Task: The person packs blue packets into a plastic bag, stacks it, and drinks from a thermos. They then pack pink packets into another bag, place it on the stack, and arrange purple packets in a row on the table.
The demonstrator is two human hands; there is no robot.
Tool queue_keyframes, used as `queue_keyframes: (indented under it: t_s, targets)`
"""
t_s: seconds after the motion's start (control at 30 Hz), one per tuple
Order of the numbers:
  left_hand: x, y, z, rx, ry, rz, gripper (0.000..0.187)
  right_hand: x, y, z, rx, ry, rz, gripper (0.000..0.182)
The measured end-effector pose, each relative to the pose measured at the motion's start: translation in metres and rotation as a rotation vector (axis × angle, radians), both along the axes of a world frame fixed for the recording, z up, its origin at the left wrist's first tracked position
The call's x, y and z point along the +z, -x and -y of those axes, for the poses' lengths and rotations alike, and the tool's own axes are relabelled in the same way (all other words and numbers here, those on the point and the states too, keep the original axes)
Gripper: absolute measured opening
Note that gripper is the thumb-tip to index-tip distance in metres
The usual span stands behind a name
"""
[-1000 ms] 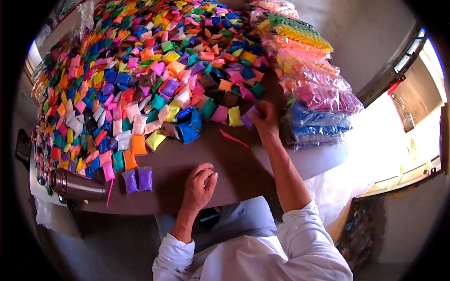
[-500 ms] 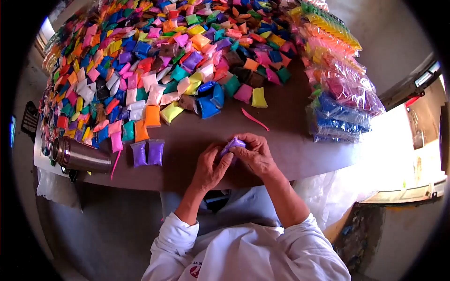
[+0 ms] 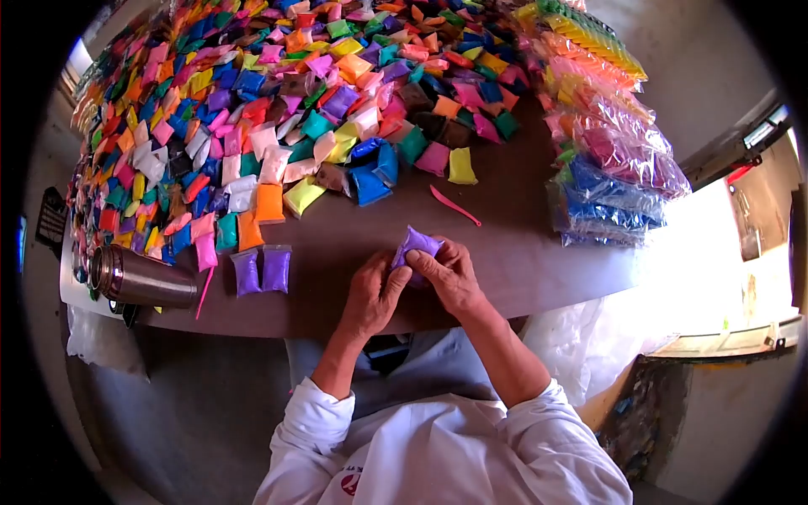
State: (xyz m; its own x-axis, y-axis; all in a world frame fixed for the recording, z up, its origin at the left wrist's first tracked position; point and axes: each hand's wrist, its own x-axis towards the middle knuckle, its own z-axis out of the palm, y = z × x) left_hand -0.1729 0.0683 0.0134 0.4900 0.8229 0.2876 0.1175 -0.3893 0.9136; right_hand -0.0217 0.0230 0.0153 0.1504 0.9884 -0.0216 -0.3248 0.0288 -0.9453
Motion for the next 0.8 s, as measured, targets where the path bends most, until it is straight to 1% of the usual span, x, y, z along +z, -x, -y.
queue_keyframes:
  t_s: [0.1, 0.17, 0.2, 0.27, 0.3, 0.37, 0.4, 0.47, 0.5, 0.57, 0.6, 0.67, 0.7, 0.77, 0.8]
  targets:
    - [-0.006, 0.003, -0.003, -0.036, -0.024, -0.005, 0.035, 0.002, 0.002, -0.002, -0.001, -0.023, 0.060, 0.025]
    - [-0.010, 0.006, -0.005, -0.048, 0.143, 0.012, 0.035, 0.015, 0.007, -0.001, -0.067, 0.076, 0.119, 0.025]
    - [-0.010, 0.007, -0.005, -0.047, 0.144, 0.009, 0.035, 0.015, 0.008, -0.003, -0.067, 0.078, 0.117, 0.025]
    - [-0.004, 0.006, -0.003, -0.061, 0.130, -0.024, 0.037, 0.017, 0.007, -0.009, -0.113, -0.029, 0.170, 0.026]
    - [-0.004, 0.005, -0.002, -0.063, 0.131, -0.027, 0.037, 0.016, 0.005, -0.011, -0.115, -0.027, 0.168, 0.026]
    - [-0.005, 0.003, -0.001, -0.056, 0.078, -0.012, 0.038, 0.014, 0.000, -0.016, -0.026, -0.007, 0.207, 0.030]
    - [-0.005, 0.003, -0.001, -0.059, 0.078, -0.013, 0.038, 0.013, -0.001, -0.018, -0.029, -0.007, 0.207, 0.030]
    - [-0.004, 0.003, -0.001, -0.091, 0.209, 0.057, 0.039, 0.012, -0.001, -0.021, 0.035, 0.001, 0.159, 0.034]
    - [-0.002, 0.003, -0.001, -0.090, 0.211, 0.056, 0.039, 0.012, -0.001, -0.020, 0.036, 0.003, 0.158, 0.034]
    - [0.004, 0.004, 0.000, -0.056, 0.175, 0.074, 0.040, 0.018, 0.004, -0.017, 0.029, 0.037, 0.036, 0.037]
    - [0.002, 0.005, -0.001, -0.053, 0.177, 0.074, 0.040, 0.016, 0.003, -0.015, 0.032, 0.038, 0.036, 0.037]
    - [-0.002, 0.006, -0.002, -0.063, 0.150, 0.000, 0.040, 0.011, -0.002, -0.009, 0.059, 0.144, 0.284, 0.037]
    - [-0.002, 0.007, -0.002, -0.064, 0.151, 0.000, 0.040, 0.010, -0.001, -0.008, 0.058, 0.145, 0.284, 0.037]
    - [-0.003, 0.007, -0.001, -0.109, 0.148, -0.089, 0.049, 0.010, 0.000, -0.006, 0.027, 0.099, 0.259, 0.038]
    - [-0.003, 0.007, 0.000, -0.112, 0.149, -0.090, 0.049, 0.011, 0.000, -0.005, 0.023, 0.100, 0.258, 0.038]
